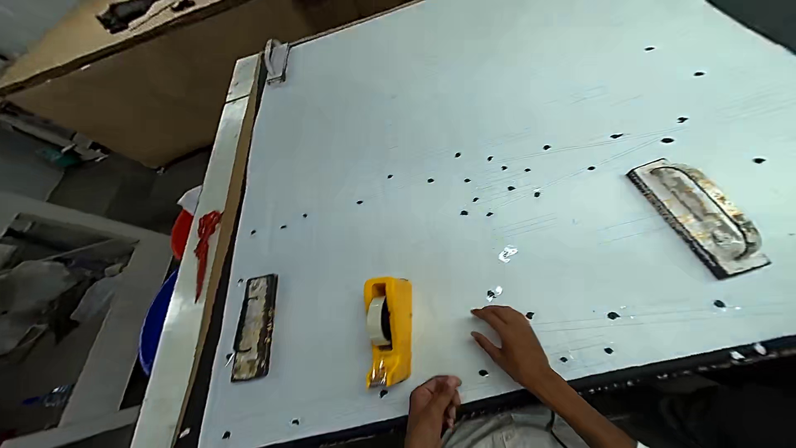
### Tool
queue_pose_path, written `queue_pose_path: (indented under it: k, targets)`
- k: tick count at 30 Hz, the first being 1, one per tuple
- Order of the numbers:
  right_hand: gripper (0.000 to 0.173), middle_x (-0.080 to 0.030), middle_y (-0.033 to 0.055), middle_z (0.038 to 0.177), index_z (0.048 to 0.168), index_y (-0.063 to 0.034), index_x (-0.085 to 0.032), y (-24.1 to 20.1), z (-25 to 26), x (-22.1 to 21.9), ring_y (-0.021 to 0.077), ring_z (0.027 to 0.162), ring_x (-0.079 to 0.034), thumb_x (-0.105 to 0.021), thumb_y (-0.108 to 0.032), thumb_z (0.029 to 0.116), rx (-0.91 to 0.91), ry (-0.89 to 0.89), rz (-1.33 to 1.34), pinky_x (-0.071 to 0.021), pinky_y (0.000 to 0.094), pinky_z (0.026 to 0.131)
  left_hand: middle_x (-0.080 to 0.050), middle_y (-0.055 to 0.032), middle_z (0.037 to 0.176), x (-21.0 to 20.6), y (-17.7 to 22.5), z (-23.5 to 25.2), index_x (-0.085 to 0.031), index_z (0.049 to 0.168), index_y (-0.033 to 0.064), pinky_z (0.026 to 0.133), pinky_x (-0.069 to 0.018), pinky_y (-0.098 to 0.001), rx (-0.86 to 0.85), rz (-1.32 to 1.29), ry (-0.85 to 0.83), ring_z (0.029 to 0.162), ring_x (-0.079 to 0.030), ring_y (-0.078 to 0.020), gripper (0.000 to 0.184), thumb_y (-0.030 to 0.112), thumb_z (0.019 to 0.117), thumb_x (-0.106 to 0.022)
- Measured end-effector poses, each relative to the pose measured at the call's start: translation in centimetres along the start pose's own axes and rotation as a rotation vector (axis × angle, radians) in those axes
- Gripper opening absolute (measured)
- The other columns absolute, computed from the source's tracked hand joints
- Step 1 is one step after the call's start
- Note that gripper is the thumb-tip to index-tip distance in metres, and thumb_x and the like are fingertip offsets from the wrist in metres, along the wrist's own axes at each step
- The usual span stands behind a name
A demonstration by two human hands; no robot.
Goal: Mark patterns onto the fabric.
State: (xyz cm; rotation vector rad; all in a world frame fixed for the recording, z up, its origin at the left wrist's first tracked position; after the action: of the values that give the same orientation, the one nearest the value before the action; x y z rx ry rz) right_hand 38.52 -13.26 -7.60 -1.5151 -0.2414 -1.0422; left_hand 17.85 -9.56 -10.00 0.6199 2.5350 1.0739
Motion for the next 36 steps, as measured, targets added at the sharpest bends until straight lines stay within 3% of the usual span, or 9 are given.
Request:
queue_pose_path:
  k: [5, 10, 15, 20, 22, 26, 31, 34, 36]
  targets:
    - [0.048, -0.068, 0.0097, 0.133, 0.127, -0.0125, -0.072, 10.0, -2.9, 7.0, 0.0339, 0.125, -0.062, -0.059, -0.047, 0.0969, -0.17, 0.199, -0.121, -0.0476, 0.0581, 0.105, -0.068, -0.0034, 0.081, -9.7, 12.2, 10.8, -0.071, 0.11, -0.0026, 0.064, -0.0526, -0.0254, -0.371, 0.454, -0.054, 0.067, -0.061, -0.0085, 0.017, 0.008, 0.1012, -0.061]
    - [0.045, -0.064, 0.0037, 0.143, 0.131, -0.0199, -0.071, 12.0, -5.8, 7.0, 0.0275, 0.132, -0.06, -0.047, -0.047, 0.104, -0.149, 0.18, -0.197, -0.0436, 0.0563, 0.11, -0.07, -0.0133, 0.09, -18.9, 22.2, 24.1, -0.068, 0.119, -0.0049, 0.073, -0.0558, -0.0382, -0.578, 0.772, -0.083, 0.074, -0.064, -0.0179, 0.027, 0.015, 0.1042, -0.059]
    - [0.043, -0.062, -0.0036, 0.145, 0.132, -0.0258, -0.069, 11.9, -6.1, 6.6, 0.0181, 0.135, -0.056, -0.043, -0.047, 0.1061, -0.159, 0.201, -0.219, -0.0393, 0.046, 0.114, -0.069, -0.0161, 0.089, -25.9, 26.6, 32.2, -0.053, 0.137, -0.0039, 0.072, -0.0548, -0.0395, -0.562, 0.8, -0.062, 0.071, -0.063, -0.0199, 0.039, 0.014, 0.1026, -0.061]
    - [0.041, -0.06, -0.0057, 0.147, 0.135, -0.0273, -0.067, 11.9, -5.9, 6.6, 0.0153, 0.138, -0.053, -0.041, -0.045, 0.1076, -0.168, 0.182, -0.205, -0.0355, 0.0429, 0.117, -0.072, -0.0213, 0.103, -27.0, 27.6, 36.0, -0.057, 0.127, -0.0044, 0.087, -0.0556, -0.056, -0.406, 1.11, 0.092, 0.094, -0.071, -0.0351, 0.048, 0.03, 0.0962, -0.072]
    - [0.042, -0.06, -0.0059, 0.147, 0.134, -0.0272, -0.067, 11.8, -6.0, 6.6, 0.0149, 0.138, -0.053, -0.04, -0.045, 0.1075, -0.168, 0.185, -0.212, -0.0352, 0.0427, 0.117, -0.068, -0.0275, 0.108, -26.3, 27.5, 35.3, -0.064, 0.12, -0.0046, 0.09, -0.0505, -0.0662, -0.356, 1.266, 0.137, 0.104, -0.066, -0.0452, 0.052, 0.041, 0.0956, -0.07]
    - [0.042, -0.061, -0.0046, 0.146, 0.133, -0.0262, -0.068, 11.8, -5.8, 6.5, 0.0163, 0.137, -0.055, -0.042, -0.045, 0.1067, -0.153, 0.195, -0.216, -0.0367, 0.0446, 0.116, -0.067, -0.0302, 0.108, -23.6, 25.4, 29.3, -0.063, 0.12, -0.0064, 0.091, -0.0492, -0.0678, -0.394, 1.276, 0.1, 0.106, -0.064, -0.0482, 0.046, 0.032, 0.0967, -0.07]
    - [0.04, -0.068, 0.0071, 0.135, 0.12, -0.0163, -0.075, 10.7, -5.0, 6.9, 0.0309, 0.129, -0.061, -0.049, -0.042, 0.1032, -0.141, 0.218, -0.166, -0.0423, 0.0589, 0.11, -0.062, -0.0088, 0.072, -15.9, 20.1, 13.9, -0.065, 0.106, 0.0009, 0.058, -0.0526, -0.0412, -0.597, 1.031, 0.017, 0.061, -0.059, -0.0213, 0.027, 0.025, 0.0971, -0.071]
    - [0.04, -0.071, 0.0118, 0.126, 0.116, -0.0096, -0.075, 7.3, -3.5, 5.9, 0.0339, 0.12, -0.066, -0.053, -0.04, 0.1016, -0.088, 0.196, -0.089, -0.0464, 0.0605, 0.105, -0.061, 0.0028, 0.071, -6.5, 18.8, 5.8, -0.066, 0.094, 0.0081, 0.054, -0.0498, -0.0235, -0.68, 0.836, 0.23, 0.059, -0.057, -0.0057, 0.015, 0.021, 0.0917, -0.074]
    - [0.039, -0.072, 0.0102, 0.119, 0.115, -0.0088, -0.075, 3.8, -2.4, 3.8, 0.0313, 0.113, -0.068, -0.055, -0.039, 0.1004, -0.02, 0.152, -0.006, -0.0502, 0.0576, 0.101, -0.062, 0.0013, 0.077, 0.7, 18.0, 1.5, -0.066, 0.095, 0.0061, 0.058, -0.0521, -0.0233, -0.696, 0.76, 0.438, 0.066, -0.061, -0.0055, 0.015, 0.02, 0.092, -0.071]
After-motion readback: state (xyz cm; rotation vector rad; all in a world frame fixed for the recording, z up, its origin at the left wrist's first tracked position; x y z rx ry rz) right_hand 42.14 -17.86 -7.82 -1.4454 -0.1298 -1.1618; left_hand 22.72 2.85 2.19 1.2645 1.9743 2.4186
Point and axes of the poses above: each hand's wrist, its own z-axis towards the middle knuckle, its own x-axis out of the back of the hand, y = z × x, the point moved 10 cm from there along z, towards the middle knuckle
